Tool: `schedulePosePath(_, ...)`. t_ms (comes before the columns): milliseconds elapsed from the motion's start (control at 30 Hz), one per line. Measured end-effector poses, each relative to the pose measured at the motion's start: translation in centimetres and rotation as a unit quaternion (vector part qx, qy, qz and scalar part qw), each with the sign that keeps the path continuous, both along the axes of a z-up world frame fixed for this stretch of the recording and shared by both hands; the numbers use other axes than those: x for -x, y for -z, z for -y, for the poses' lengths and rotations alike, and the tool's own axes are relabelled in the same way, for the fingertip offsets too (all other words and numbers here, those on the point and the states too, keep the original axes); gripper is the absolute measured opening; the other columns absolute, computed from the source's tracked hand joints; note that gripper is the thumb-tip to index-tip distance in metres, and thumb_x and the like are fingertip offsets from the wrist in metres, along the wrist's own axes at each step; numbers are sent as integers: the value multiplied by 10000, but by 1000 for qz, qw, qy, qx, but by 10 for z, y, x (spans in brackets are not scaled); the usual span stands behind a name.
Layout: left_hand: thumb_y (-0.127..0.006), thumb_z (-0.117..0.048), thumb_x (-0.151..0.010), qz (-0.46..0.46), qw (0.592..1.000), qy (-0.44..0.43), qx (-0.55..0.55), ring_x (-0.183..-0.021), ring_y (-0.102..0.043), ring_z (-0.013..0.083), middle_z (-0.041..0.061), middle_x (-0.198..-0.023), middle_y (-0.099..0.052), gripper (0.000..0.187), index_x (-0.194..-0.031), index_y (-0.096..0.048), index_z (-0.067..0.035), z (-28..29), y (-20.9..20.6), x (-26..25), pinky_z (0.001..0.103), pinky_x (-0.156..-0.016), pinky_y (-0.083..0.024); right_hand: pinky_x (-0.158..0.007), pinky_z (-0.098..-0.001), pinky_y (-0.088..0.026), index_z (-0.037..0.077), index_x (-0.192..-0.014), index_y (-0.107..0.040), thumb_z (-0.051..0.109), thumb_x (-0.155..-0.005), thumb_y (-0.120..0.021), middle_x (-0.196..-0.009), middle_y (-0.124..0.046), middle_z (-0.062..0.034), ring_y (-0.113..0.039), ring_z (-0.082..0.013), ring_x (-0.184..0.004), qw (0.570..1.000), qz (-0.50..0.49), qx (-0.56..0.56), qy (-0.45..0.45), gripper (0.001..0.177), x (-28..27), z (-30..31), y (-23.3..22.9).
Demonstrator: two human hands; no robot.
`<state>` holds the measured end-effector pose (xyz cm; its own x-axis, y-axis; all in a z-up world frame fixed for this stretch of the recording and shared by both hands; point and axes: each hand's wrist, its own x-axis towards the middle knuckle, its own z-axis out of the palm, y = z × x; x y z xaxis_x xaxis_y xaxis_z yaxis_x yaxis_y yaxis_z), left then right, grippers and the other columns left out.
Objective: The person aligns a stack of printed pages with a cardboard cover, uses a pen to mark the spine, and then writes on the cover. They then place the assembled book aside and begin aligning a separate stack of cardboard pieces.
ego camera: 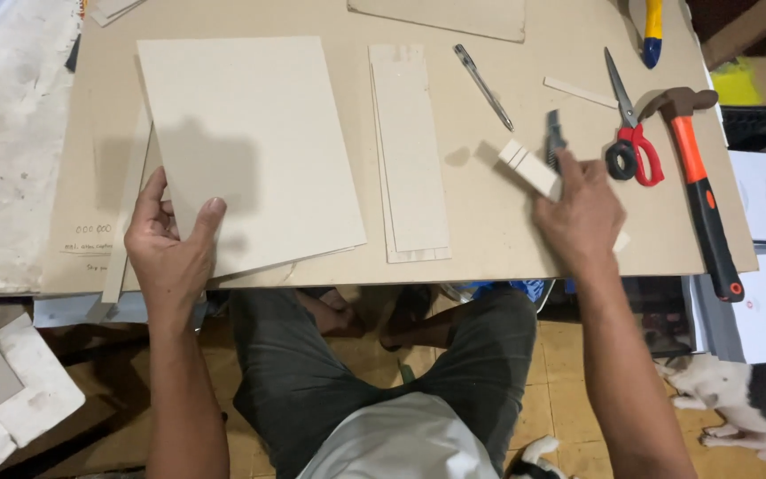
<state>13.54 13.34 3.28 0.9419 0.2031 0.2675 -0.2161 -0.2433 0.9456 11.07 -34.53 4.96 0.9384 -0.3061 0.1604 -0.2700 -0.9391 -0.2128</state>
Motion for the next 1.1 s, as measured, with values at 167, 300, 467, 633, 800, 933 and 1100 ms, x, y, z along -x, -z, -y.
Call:
schedulePosePath(167, -801, -79, -1006, 6, 998, 19, 54, -970, -679, 208, 171, -1018, -645, 620, -1505, -468, 80, -2, -6, 3, 387, -915, -607, -878, -659, -500, 121, -1475, -616, 492, -899, -771, -1258, -578, -204, -648, -513, -1073, 999, 32, -2, -13, 703, 9, 7, -29)
schedulePosePath(300, -794, -69, -993, 15, 997, 27, 65, -975, -688, 205, 176, -1042, -658, 584, -1482, -502, 58, 7, -7, 0, 378, -930, -623, -965, -693, -455, 131, -1466, -616, 444, -961, -735, -1187, -630, -293, -602, -568, -1131, 974, 7, -199, -108, 606, 32, -24, -51)
schedulePosePath(467, -829, -53, -958, -2, 997, 45, 55, -1019, -650, 220, 177, -1068, -646, 676, -1488, -439, 98, 43, -5, -13, 393, -942, -584, -720, -456, -540, 142, -1352, -714, 188, -899, -818, -959, -738, -191, -689, -312, -805, 936, 42, -273, -219, 467, 36, -27, -35)
schedulePosePath(633, -895, -157, -895, -94, 994, 47, 4, -1071, -715, 297, 210, -1111, -690, 813, -1517, -412, 45, 55, -4, -19, 419, -955, -590, -635, -384, -476, 164, -1298, -745, 184, -914, -805, -820, -715, -158, -595, -234, -655, 921, 49, -266, -279, 390, 28, -20, -23)
schedulePosePath(800, -962, -280, -820, -136, 984, 30, -113, -1171, -669, 427, 307, -1218, -672, 974, -1520, -389, 81, 60, -17, -15, 489, -1013, -538, -861, -479, -510, 211, -1221, -783, 303, -932, -760, -986, -678, -158, -648, -364, -947, 924, 23, -191, -330, 304, 18, -26, -14)
schedulePosePath(933, -947, -310, -847, -114, 981, 33, -153, -1234, -600, 499, 360, -1301, -611, 949, -1507, -409, 107, 61, -15, -16, 546, -1035, -495, -897, -452, -468, 231, -1186, -791, 351, -925, -753, -1003, -655, -95, -610, -336, -942, 923, 15, -149, -353, 290, 11, -28, 3)
schedulePosePath(1100, -959, -334, -835, -126, 979, 32, -157, -1251, -585, 498, 360, -1315, -608, 975, -1516, -404, 92, 61, -17, -16, 572, -1047, -481, -927, -468, -449, 268, -1216, -778, 380, -929, -739, -1021, -637, -69, -596, -339, -976, 928, 17, -126, -350, 311, 8, -24, 13)
